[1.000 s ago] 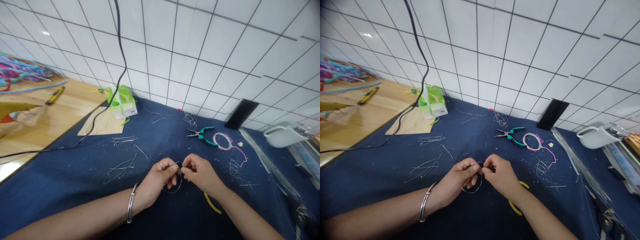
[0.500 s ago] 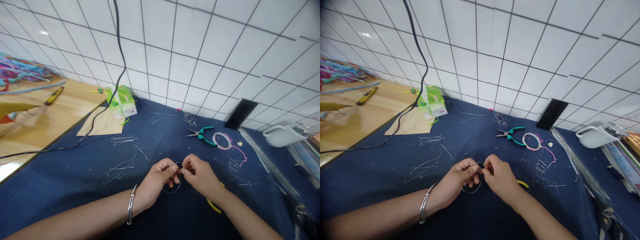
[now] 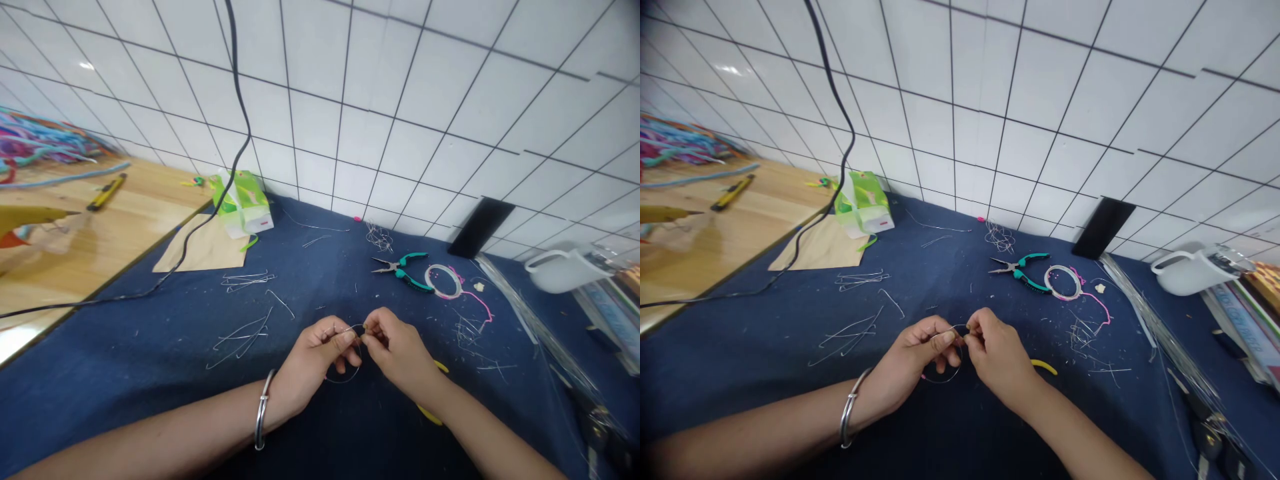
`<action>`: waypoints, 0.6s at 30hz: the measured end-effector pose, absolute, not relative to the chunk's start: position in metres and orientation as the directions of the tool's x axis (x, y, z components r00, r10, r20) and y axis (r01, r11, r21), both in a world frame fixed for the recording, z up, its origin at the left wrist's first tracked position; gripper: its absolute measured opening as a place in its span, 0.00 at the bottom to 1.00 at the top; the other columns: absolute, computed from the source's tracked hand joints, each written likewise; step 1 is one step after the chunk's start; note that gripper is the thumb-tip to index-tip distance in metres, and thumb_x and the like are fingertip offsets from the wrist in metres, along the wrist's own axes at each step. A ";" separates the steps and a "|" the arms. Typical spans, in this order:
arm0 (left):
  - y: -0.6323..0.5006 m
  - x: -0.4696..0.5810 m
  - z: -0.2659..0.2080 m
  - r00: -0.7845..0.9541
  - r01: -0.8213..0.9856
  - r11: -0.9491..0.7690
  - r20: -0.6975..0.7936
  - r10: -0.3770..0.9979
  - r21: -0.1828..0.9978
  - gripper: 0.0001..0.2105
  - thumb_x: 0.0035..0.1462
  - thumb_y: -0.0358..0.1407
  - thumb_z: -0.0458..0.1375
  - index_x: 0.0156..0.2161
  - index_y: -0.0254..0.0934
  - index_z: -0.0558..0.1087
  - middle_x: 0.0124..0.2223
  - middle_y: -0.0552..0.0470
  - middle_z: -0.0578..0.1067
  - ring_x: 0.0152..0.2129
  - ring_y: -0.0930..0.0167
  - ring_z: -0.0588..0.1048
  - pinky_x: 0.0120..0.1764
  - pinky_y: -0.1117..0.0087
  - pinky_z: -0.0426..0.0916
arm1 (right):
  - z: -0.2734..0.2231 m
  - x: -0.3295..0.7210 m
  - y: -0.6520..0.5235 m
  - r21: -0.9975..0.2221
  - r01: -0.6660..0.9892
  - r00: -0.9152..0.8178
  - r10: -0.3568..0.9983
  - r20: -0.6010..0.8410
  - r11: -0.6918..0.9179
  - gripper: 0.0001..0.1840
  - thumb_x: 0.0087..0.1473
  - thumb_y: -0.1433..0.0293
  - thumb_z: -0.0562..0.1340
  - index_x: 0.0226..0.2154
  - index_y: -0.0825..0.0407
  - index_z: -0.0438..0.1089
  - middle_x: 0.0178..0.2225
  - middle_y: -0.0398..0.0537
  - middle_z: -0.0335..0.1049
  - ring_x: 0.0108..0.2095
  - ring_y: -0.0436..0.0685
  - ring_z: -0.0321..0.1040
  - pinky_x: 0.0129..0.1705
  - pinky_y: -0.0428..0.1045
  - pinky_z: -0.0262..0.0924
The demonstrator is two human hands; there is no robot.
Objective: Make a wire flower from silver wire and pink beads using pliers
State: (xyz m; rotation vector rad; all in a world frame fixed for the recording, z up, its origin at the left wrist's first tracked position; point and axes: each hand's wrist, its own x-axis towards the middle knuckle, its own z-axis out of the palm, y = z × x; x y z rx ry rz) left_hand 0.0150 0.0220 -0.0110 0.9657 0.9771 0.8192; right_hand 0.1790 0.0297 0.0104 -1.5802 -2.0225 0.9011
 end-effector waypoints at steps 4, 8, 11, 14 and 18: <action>0.022 0.014 -0.016 0.341 -0.132 0.366 -0.305 0.889 0.921 0.10 0.56 0.41 0.52 0.33 0.34 0.68 0.25 0.51 0.74 0.19 0.76 0.67 0.22 0.77 0.56 | 0.014 0.179 0.032 -0.786 0.614 -0.258 0.959 -0.115 0.071 0.03 0.49 0.74 0.55 0.29 0.50 0.62 0.24 0.38 0.62 0.26 0.47 0.61 0.29 0.44 0.56; 0.025 0.014 -0.020 0.354 -0.159 0.379 -0.305 0.884 0.912 0.11 0.56 0.42 0.52 0.32 0.34 0.68 0.24 0.51 0.73 0.19 0.76 0.67 0.23 0.76 0.57 | 0.013 0.180 0.034 -0.903 0.399 -0.293 0.911 -0.292 -0.161 0.02 0.50 0.70 0.56 0.29 0.51 0.62 0.23 0.38 0.62 0.23 0.47 0.63 0.26 0.44 0.60; 0.027 0.014 -0.019 0.364 -0.177 0.382 -0.300 0.882 0.907 0.11 0.55 0.42 0.53 0.32 0.34 0.68 0.23 0.52 0.72 0.18 0.76 0.67 0.22 0.77 0.57 | 0.011 0.181 0.036 -0.927 0.307 -0.313 0.897 -0.312 -0.216 0.04 0.48 0.69 0.58 0.28 0.52 0.62 0.22 0.38 0.62 0.22 0.47 0.63 0.25 0.44 0.60; 0.028 0.014 -0.017 0.369 -0.204 0.390 -0.298 0.880 0.898 0.11 0.55 0.41 0.54 0.31 0.34 0.68 0.22 0.53 0.71 0.18 0.77 0.66 0.22 0.77 0.57 | 0.009 0.181 0.038 -0.935 0.279 -0.332 0.892 -0.307 -0.218 0.04 0.48 0.69 0.59 0.28 0.52 0.62 0.21 0.37 0.61 0.22 0.46 0.62 0.25 0.44 0.60; 0.029 0.014 -0.014 0.377 -0.246 0.410 -0.303 0.875 0.878 0.11 0.55 0.40 0.54 0.30 0.33 0.68 0.21 0.54 0.70 0.17 0.78 0.66 0.22 0.77 0.58 | 0.010 0.180 0.038 -0.943 0.239 -0.362 0.880 -0.308 -0.231 0.04 0.48 0.69 0.59 0.28 0.53 0.62 0.21 0.38 0.62 0.22 0.46 0.63 0.26 0.44 0.59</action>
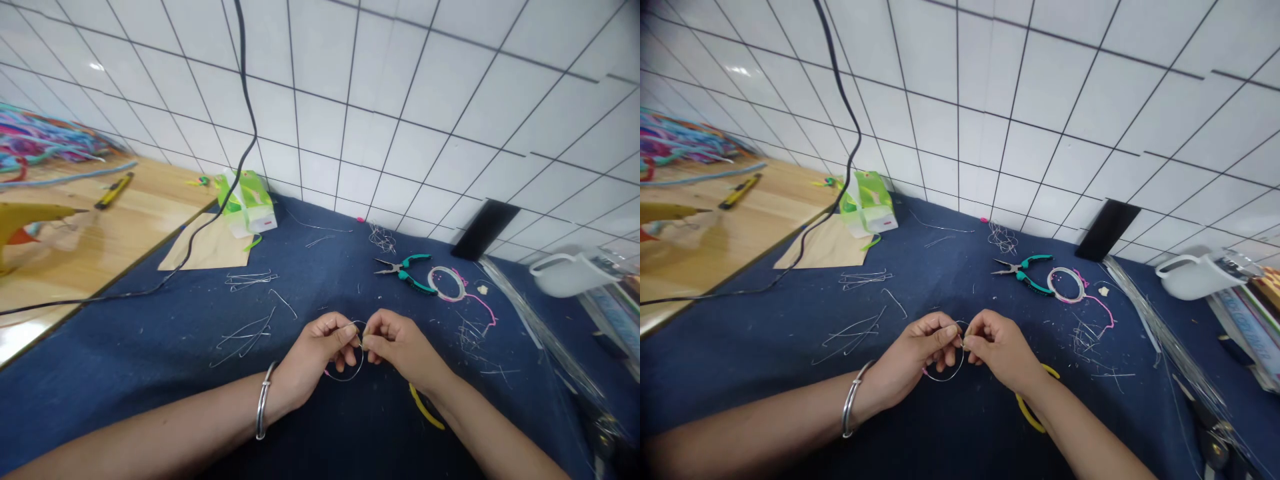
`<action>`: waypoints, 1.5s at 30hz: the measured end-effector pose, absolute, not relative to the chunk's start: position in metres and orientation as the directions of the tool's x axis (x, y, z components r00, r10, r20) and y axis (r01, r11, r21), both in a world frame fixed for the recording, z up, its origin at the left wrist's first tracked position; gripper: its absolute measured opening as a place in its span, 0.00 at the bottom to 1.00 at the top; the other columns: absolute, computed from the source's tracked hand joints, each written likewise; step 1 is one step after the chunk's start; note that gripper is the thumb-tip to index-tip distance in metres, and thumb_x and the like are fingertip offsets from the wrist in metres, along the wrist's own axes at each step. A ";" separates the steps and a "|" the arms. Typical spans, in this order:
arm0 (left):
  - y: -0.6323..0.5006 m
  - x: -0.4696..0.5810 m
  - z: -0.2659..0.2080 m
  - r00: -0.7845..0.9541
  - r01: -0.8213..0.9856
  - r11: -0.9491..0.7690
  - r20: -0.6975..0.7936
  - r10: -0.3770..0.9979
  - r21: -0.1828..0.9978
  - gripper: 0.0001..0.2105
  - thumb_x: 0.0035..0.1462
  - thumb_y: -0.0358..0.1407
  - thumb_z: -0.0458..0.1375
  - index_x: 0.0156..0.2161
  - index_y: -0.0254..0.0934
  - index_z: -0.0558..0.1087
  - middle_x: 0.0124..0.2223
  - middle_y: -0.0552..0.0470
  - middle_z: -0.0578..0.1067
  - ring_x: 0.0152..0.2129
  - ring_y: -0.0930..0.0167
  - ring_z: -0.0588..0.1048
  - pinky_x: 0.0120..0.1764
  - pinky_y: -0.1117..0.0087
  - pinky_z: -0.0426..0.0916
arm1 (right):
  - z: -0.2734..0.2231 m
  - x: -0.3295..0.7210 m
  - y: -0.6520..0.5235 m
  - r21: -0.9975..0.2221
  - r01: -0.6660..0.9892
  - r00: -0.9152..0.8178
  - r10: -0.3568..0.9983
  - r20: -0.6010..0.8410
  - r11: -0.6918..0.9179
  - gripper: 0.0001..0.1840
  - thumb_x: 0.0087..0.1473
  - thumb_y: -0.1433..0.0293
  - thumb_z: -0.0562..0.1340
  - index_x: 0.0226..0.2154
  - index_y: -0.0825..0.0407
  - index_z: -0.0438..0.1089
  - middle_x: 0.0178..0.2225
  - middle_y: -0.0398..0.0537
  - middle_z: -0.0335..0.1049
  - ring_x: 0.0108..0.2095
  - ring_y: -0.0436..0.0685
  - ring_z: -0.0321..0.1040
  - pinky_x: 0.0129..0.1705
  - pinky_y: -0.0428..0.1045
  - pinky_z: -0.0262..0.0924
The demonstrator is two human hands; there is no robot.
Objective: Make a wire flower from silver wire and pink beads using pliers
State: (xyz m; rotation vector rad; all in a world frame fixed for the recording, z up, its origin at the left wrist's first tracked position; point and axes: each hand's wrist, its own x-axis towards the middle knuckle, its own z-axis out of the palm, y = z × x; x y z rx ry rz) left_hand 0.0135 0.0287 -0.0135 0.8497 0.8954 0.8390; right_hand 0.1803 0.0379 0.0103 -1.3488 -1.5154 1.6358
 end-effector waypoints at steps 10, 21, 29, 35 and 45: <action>0.028 0.012 -0.012 0.361 -0.327 0.445 -0.325 0.874 0.833 0.10 0.54 0.39 0.55 0.29 0.33 0.67 0.20 0.55 0.69 0.15 0.79 0.65 0.19 0.79 0.54 | 0.007 0.176 0.036 -0.954 0.187 -0.366 0.885 -0.289 -0.235 0.06 0.49 0.67 0.59 0.28 0.52 0.62 0.21 0.37 0.61 0.22 0.46 0.62 0.27 0.45 0.59; 0.031 0.012 -0.012 0.400 -0.390 0.504 -0.351 0.846 0.771 0.09 0.52 0.39 0.57 0.29 0.34 0.66 0.22 0.55 0.70 0.15 0.80 0.66 0.18 0.79 0.55 | 0.001 0.173 0.032 -0.955 0.013 -0.314 0.906 -0.284 -0.295 0.09 0.47 0.64 0.61 0.28 0.52 0.63 0.21 0.38 0.61 0.22 0.46 0.59 0.26 0.45 0.57; 0.032 0.014 -0.009 0.430 -0.418 0.523 -0.346 0.834 0.743 0.10 0.53 0.38 0.56 0.28 0.33 0.65 0.19 0.57 0.68 0.13 0.81 0.64 0.17 0.80 0.52 | 0.000 0.167 0.028 -0.950 -0.084 -0.254 0.929 -0.270 -0.299 0.07 0.46 0.67 0.63 0.26 0.52 0.64 0.21 0.37 0.59 0.23 0.46 0.54 0.27 0.44 0.51; 0.034 0.013 -0.009 0.500 -0.466 0.570 -0.330 0.801 0.677 0.08 0.52 0.37 0.57 0.28 0.34 0.65 0.18 0.58 0.66 0.12 0.82 0.60 0.17 0.79 0.51 | 0.000 0.168 0.030 -0.958 -0.058 -0.229 0.938 -0.261 -0.281 0.08 0.44 0.64 0.64 0.26 0.52 0.66 0.23 0.39 0.60 0.25 0.47 0.52 0.29 0.44 0.50; 0.036 0.009 -0.013 0.654 -0.470 0.677 -0.291 0.698 0.566 0.05 0.55 0.32 0.55 0.29 0.34 0.65 0.17 0.58 0.63 0.14 0.81 0.60 0.19 0.79 0.52 | 0.002 0.170 0.030 -0.936 -0.115 -0.297 0.910 -0.288 -0.334 0.08 0.46 0.66 0.63 0.28 0.52 0.66 0.24 0.39 0.61 0.24 0.45 0.52 0.27 0.44 0.49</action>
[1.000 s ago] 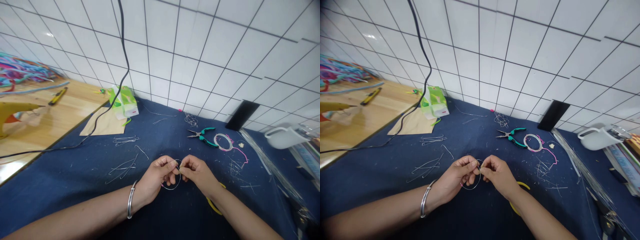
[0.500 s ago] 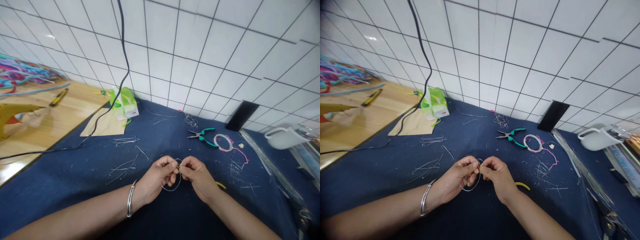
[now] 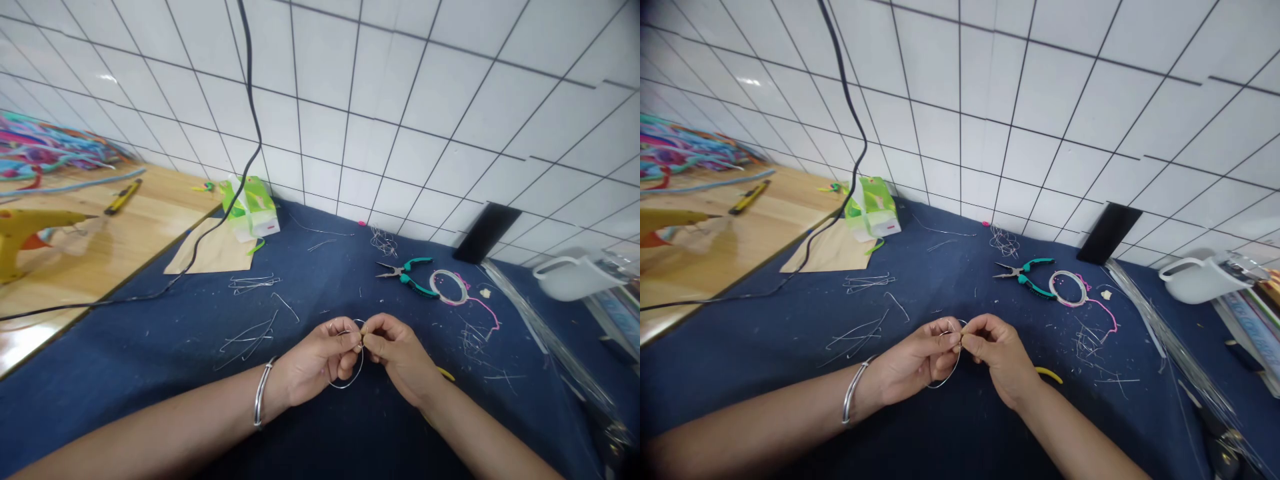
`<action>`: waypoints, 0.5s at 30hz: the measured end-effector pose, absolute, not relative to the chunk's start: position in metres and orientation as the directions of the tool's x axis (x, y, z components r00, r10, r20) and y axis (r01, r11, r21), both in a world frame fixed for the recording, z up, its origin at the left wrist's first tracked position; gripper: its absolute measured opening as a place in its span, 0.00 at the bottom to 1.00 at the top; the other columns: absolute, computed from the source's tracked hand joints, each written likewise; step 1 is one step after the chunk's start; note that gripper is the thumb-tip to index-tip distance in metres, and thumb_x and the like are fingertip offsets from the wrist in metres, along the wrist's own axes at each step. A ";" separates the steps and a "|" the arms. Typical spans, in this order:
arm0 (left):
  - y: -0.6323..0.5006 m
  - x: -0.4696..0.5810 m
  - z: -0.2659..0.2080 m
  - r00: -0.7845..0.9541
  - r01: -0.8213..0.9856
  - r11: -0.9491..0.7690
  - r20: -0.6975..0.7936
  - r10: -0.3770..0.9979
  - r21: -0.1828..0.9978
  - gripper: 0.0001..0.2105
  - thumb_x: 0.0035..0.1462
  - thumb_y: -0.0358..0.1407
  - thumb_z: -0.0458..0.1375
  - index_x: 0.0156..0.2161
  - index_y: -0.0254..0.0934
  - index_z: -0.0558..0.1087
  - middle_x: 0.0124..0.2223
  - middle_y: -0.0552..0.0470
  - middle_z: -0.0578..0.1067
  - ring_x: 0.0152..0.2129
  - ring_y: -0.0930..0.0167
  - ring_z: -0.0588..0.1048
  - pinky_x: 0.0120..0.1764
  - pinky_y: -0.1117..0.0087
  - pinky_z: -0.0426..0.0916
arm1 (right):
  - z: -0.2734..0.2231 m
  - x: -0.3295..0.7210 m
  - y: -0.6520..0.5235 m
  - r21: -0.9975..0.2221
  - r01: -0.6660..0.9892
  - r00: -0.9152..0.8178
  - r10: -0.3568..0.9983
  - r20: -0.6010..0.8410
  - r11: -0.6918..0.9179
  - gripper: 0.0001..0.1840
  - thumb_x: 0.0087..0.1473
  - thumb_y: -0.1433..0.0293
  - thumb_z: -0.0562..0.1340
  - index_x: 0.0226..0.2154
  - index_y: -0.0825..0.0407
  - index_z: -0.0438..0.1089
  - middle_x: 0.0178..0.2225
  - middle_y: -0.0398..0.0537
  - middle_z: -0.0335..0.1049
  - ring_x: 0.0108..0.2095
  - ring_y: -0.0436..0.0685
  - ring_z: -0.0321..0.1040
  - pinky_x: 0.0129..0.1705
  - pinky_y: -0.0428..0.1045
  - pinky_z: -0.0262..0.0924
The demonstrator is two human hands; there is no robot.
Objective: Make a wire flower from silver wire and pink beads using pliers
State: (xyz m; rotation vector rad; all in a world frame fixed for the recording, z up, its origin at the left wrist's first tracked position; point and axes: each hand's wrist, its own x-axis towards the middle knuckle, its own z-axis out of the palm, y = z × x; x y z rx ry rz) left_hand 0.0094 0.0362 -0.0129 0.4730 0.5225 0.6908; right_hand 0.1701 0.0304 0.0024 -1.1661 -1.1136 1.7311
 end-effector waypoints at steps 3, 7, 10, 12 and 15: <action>0.036 0.009 -0.011 0.661 -0.472 0.680 -0.286 0.694 0.561 0.05 0.54 0.31 0.56 0.28 0.34 0.65 0.17 0.58 0.63 0.14 0.81 0.60 0.19 0.79 0.51 | 0.003 0.170 0.031 -0.939 -0.105 -0.305 0.909 -0.284 -0.328 0.10 0.45 0.65 0.64 0.28 0.52 0.65 0.24 0.39 0.61 0.25 0.46 0.54 0.27 0.43 0.50; 0.033 0.010 -0.011 0.685 -0.434 0.685 -0.280 0.673 0.585 0.04 0.53 0.31 0.56 0.29 0.33 0.67 0.17 0.58 0.62 0.12 0.82 0.59 0.18 0.79 0.52 | 0.002 0.172 0.033 -0.943 -0.095 -0.309 0.910 -0.277 -0.320 0.11 0.45 0.64 0.64 0.28 0.52 0.63 0.24 0.39 0.60 0.25 0.46 0.56 0.26 0.43 0.51; 0.033 0.010 -0.012 0.671 -0.416 0.673 -0.293 0.682 0.612 0.03 0.52 0.30 0.57 0.29 0.33 0.67 0.19 0.57 0.64 0.12 0.82 0.60 0.18 0.79 0.53 | 0.000 0.174 0.034 -0.953 -0.070 -0.325 0.910 -0.256 -0.293 0.10 0.46 0.64 0.63 0.28 0.52 0.63 0.23 0.38 0.60 0.24 0.46 0.56 0.26 0.43 0.51; 0.034 0.010 -0.012 0.644 -0.425 0.653 -0.298 0.705 0.627 0.04 0.51 0.30 0.58 0.29 0.33 0.67 0.19 0.57 0.65 0.12 0.82 0.60 0.17 0.79 0.53 | 0.000 0.175 0.035 -0.965 -0.026 -0.334 0.912 -0.238 -0.262 0.09 0.46 0.65 0.63 0.28 0.52 0.63 0.24 0.39 0.61 0.24 0.46 0.56 0.25 0.43 0.52; 0.035 0.010 -0.013 0.596 -0.428 0.614 -0.304 0.743 0.662 0.04 0.51 0.30 0.58 0.29 0.33 0.66 0.20 0.57 0.66 0.13 0.81 0.62 0.17 0.79 0.54 | 0.005 0.177 0.037 -0.976 0.106 -0.329 0.920 -0.213 -0.188 0.07 0.48 0.66 0.61 0.29 0.53 0.66 0.24 0.40 0.63 0.23 0.45 0.57 0.26 0.43 0.54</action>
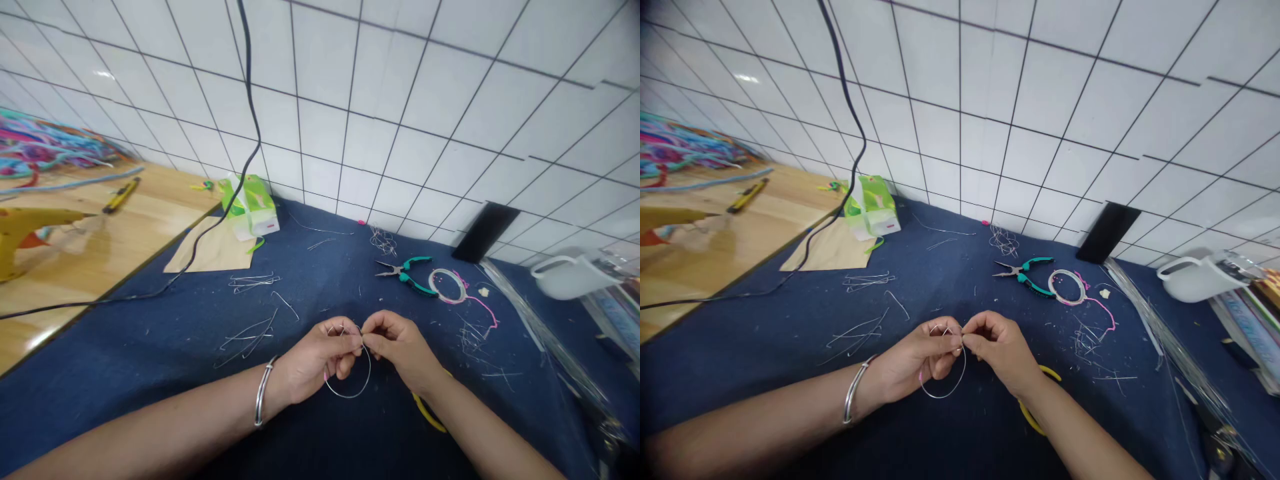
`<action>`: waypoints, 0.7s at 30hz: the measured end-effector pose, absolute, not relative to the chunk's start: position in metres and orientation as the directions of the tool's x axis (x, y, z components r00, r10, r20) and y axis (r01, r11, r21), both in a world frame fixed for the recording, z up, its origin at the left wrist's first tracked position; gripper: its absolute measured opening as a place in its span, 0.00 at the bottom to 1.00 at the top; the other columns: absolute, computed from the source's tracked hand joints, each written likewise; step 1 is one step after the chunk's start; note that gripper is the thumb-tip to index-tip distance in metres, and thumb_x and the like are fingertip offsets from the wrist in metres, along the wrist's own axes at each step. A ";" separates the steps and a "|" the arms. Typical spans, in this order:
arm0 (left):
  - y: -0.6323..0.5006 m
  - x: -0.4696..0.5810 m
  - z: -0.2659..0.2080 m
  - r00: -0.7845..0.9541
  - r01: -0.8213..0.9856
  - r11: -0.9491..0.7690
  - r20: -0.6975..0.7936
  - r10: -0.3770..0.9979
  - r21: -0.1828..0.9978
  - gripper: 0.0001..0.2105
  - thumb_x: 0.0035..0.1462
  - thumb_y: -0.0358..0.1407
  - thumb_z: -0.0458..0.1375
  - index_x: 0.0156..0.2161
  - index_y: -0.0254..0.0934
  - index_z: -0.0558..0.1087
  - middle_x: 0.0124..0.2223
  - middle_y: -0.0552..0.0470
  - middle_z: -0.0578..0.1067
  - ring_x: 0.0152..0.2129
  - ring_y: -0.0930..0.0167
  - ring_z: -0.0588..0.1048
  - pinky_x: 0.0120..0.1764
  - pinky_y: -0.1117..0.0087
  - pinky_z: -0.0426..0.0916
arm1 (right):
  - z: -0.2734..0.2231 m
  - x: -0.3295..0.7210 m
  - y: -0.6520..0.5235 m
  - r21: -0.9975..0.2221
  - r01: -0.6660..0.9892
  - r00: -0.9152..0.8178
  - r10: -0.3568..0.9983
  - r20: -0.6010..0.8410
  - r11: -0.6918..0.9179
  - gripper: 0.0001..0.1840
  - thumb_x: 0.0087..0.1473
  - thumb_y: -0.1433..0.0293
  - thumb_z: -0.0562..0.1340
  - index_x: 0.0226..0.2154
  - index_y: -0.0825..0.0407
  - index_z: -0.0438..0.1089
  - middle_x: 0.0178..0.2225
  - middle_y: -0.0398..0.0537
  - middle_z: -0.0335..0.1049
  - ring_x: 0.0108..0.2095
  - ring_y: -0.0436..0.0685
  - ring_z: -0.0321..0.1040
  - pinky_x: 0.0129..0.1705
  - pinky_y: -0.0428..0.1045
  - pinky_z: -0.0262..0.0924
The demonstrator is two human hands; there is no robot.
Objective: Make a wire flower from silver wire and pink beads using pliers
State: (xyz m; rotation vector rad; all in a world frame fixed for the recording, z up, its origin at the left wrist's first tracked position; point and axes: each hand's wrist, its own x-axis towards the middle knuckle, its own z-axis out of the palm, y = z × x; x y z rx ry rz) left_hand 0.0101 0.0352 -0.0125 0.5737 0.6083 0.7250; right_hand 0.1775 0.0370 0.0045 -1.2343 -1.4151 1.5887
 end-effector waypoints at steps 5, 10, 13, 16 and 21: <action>0.036 0.010 -0.016 0.496 -0.393 0.523 -0.304 0.813 0.756 0.06 0.52 0.34 0.58 0.30 0.33 0.66 0.22 0.56 0.68 0.14 0.81 0.63 0.17 0.79 0.54 | 0.016 0.178 0.036 -0.954 0.288 -0.352 0.917 -0.189 -0.086 0.07 0.49 0.70 0.59 0.33 0.53 0.68 0.26 0.41 0.66 0.25 0.47 0.61 0.29 0.44 0.58; 0.034 0.011 -0.019 0.408 -0.342 0.462 -0.313 0.857 0.819 0.06 0.52 0.35 0.58 0.31 0.34 0.66 0.19 0.57 0.66 0.14 0.80 0.64 0.18 0.80 0.56 | 0.016 0.173 0.029 -0.898 0.435 -0.301 0.950 -0.084 0.059 0.09 0.45 0.74 0.60 0.34 0.52 0.67 0.30 0.42 0.67 0.28 0.47 0.63 0.31 0.45 0.60; 0.034 0.011 -0.018 0.413 -0.346 0.461 -0.309 0.857 0.817 0.06 0.52 0.35 0.58 0.31 0.34 0.66 0.20 0.57 0.67 0.15 0.80 0.65 0.19 0.80 0.56 | 0.012 0.171 0.027 -0.833 0.536 -0.270 0.963 -0.012 0.140 0.09 0.46 0.76 0.58 0.33 0.51 0.67 0.29 0.41 0.67 0.28 0.47 0.63 0.31 0.45 0.60; 0.035 0.010 -0.016 0.432 -0.376 0.460 -0.287 0.855 0.804 0.06 0.53 0.35 0.57 0.32 0.34 0.66 0.25 0.54 0.71 0.18 0.79 0.67 0.20 0.79 0.58 | 0.011 0.172 0.028 -0.784 0.581 -0.289 0.956 0.053 0.219 0.11 0.46 0.78 0.57 0.33 0.50 0.68 0.29 0.41 0.67 0.29 0.47 0.63 0.32 0.44 0.60; 0.037 0.008 -0.013 0.445 -0.380 0.460 -0.277 0.851 0.802 0.08 0.55 0.37 0.55 0.31 0.33 0.66 0.30 0.51 0.72 0.19 0.78 0.69 0.21 0.77 0.60 | 0.009 0.176 0.028 -0.733 0.574 -0.377 0.913 0.159 0.365 0.13 0.48 0.79 0.55 0.35 0.49 0.68 0.32 0.41 0.68 0.32 0.48 0.65 0.36 0.45 0.60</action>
